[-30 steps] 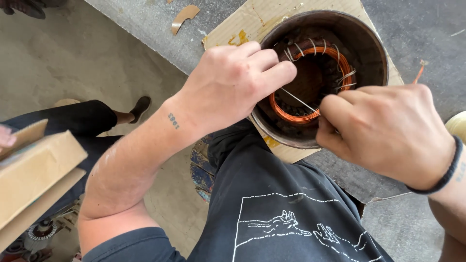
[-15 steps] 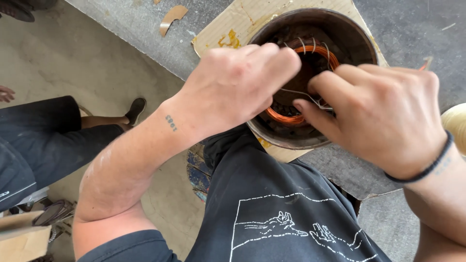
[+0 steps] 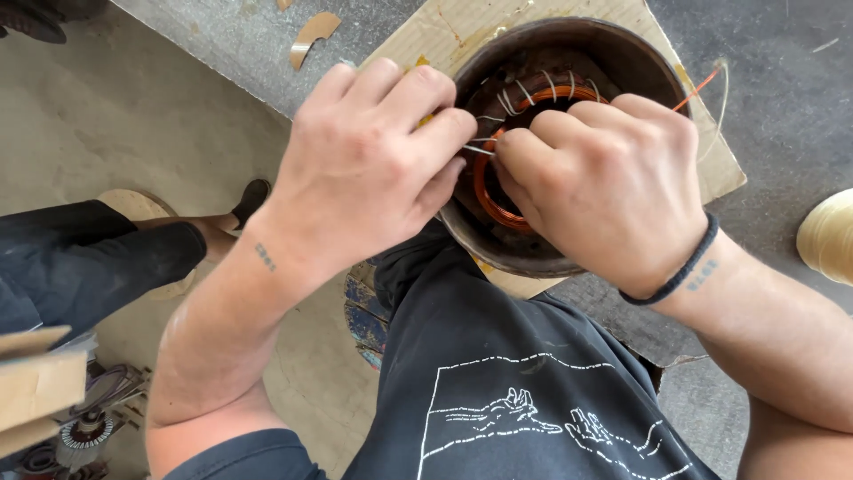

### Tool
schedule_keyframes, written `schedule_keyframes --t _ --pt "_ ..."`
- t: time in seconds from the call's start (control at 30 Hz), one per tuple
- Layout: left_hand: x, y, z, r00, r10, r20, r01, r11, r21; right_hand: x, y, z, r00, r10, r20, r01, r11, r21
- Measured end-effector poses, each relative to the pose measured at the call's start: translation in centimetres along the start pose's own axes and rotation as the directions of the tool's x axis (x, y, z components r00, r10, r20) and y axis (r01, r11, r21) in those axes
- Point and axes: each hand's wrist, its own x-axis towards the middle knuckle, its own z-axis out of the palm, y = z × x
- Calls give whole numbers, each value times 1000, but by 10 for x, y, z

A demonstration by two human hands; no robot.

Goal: Tying and securing the copper windings of a motor stator using string

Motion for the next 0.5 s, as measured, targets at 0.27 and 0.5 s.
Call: schedule_keyframes --t 0.27,0.5 --pt "2 9 14 997 -71 39 64 984 164 0 4 9 969 27 247 -2 995 -100" --pt "5 11 23 992 -125 -5 123 968 217 5 2 15 953 62 298 10 973 -233"
